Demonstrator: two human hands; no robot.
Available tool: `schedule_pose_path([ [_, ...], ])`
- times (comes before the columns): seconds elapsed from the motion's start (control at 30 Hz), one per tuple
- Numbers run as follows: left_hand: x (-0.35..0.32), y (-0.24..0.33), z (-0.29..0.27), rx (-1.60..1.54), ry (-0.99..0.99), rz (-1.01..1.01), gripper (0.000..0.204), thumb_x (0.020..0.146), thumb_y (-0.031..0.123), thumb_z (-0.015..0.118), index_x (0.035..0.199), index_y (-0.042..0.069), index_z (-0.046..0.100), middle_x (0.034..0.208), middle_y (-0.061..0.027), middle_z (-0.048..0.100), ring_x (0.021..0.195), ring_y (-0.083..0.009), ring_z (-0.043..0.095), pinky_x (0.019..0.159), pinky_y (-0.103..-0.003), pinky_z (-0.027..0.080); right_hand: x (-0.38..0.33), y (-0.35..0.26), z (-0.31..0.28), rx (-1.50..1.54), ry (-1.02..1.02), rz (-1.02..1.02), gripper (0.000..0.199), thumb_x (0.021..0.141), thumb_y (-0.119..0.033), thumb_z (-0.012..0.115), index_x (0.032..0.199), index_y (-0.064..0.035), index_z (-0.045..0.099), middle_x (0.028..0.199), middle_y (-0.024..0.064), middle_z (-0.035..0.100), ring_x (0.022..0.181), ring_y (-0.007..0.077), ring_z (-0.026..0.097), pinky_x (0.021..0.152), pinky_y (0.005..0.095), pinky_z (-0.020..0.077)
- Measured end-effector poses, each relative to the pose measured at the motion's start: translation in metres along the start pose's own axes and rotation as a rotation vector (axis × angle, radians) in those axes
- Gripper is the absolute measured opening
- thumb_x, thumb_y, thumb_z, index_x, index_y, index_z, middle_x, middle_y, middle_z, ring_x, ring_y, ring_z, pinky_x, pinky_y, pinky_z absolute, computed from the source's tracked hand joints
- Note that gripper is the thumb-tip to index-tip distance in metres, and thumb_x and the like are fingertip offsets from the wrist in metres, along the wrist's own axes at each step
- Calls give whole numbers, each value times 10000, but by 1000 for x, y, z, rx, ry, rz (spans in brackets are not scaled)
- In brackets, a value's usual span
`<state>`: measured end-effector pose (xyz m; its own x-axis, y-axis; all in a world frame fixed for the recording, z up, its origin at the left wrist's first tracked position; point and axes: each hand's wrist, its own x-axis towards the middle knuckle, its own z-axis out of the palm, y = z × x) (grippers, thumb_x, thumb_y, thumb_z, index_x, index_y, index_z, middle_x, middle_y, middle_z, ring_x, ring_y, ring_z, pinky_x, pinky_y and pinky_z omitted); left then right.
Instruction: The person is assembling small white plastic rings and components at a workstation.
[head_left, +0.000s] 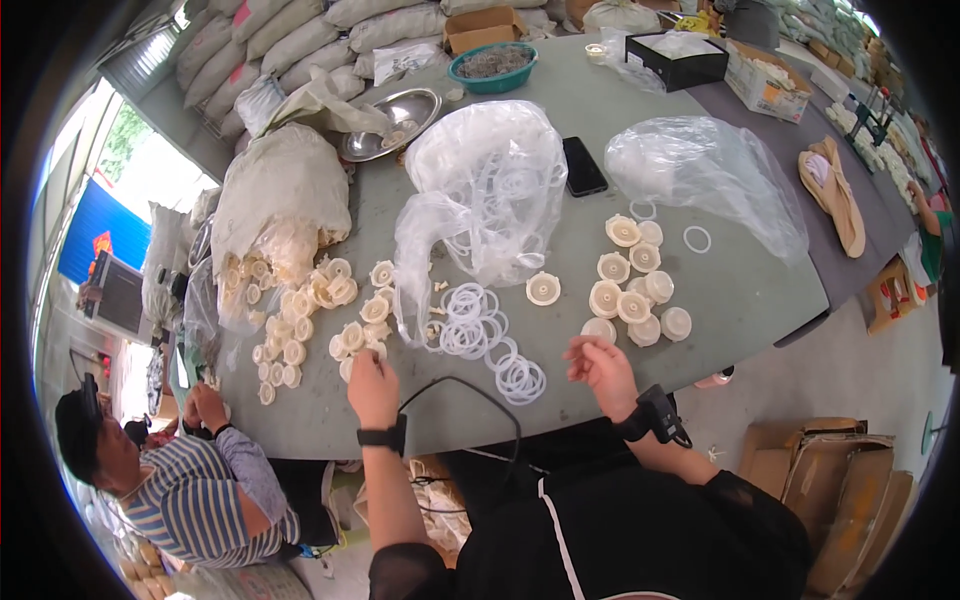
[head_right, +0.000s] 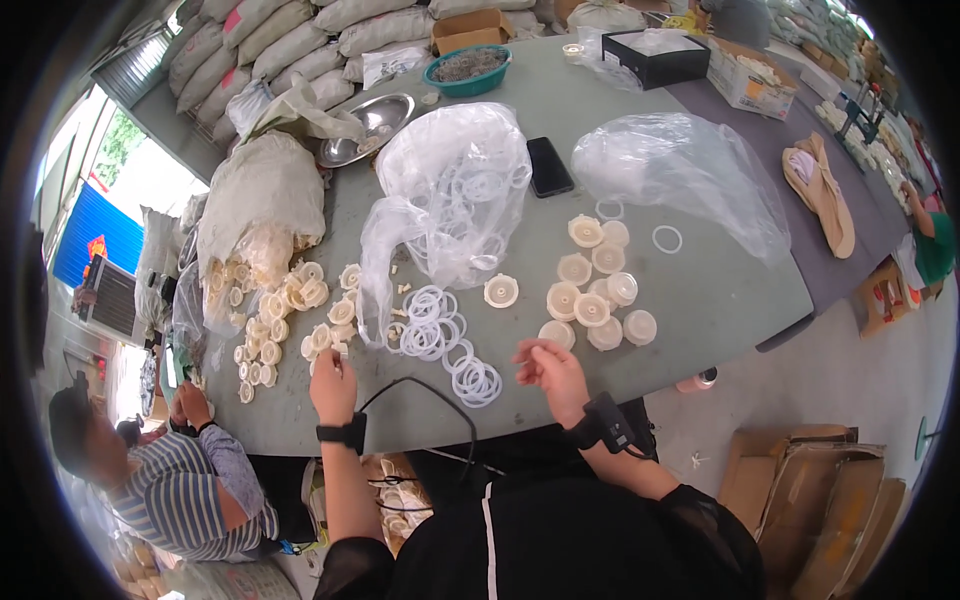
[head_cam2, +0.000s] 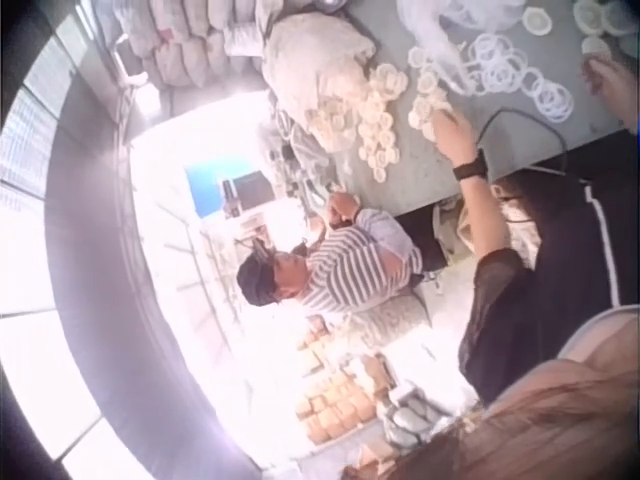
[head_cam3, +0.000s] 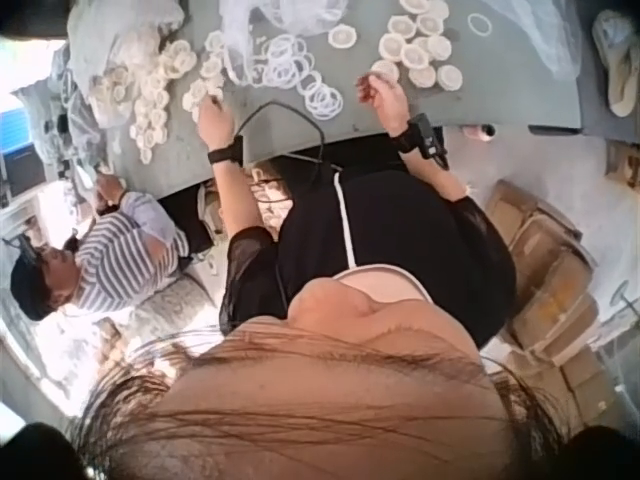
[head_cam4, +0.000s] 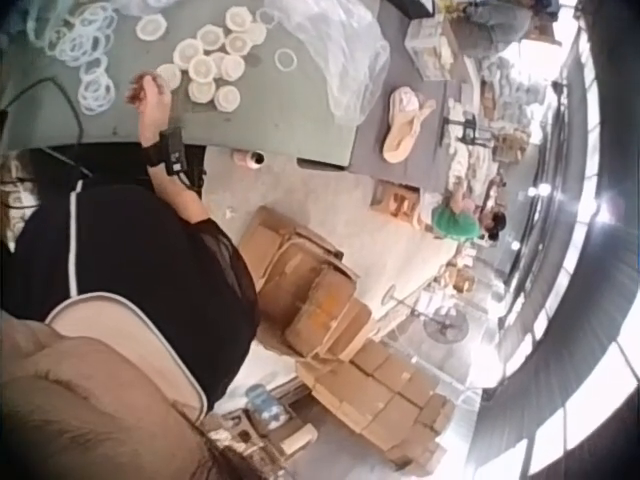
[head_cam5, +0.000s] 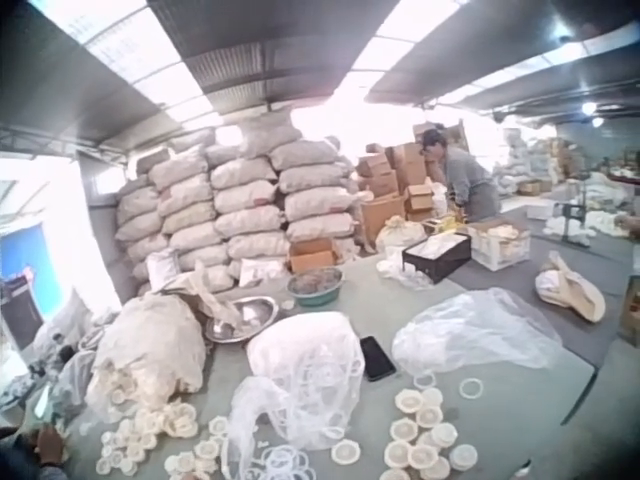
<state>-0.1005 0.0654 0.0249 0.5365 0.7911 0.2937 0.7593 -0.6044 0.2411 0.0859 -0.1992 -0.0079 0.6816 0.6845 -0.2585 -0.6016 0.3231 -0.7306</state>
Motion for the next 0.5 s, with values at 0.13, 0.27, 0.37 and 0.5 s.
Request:
schedule_pose_path([
  [0.13,-36,43,-15,-981,-230,-132,116,809,74,508,911,20,518,732,-27,531,582,-89,479,526,-227,396,1,8,26,-98,-122,91,258,853,-155,445,1062,-13,495,955,101,572,734,147,560,659,276,458],
  [0.27,-60,89,-13,-1267,-796,-1,191,844,99,493,1013,10,504,839,-28,552,695,-90,527,628,-223,445,0,22,42,-179,-337,166,288,845,-155,473,1095,-11,468,984,84,557,785,128,548,664,255,457],
  [0.37,-59,88,6,-1087,-608,119,227,813,107,521,1020,12,515,837,-63,562,698,-127,541,619,-246,445,-2,31,28,-363,-301,210,263,831,-164,492,1044,-9,499,887,51,574,707,105,542,612,233,444],
  [0.5,-55,91,49,-438,-276,498,264,706,221,590,912,67,531,887,-130,533,784,-316,534,647,-399,437,-4,28,-7,-233,-99,110,199,826,-179,477,951,-29,515,781,41,574,535,92,491,488,227,416],
])
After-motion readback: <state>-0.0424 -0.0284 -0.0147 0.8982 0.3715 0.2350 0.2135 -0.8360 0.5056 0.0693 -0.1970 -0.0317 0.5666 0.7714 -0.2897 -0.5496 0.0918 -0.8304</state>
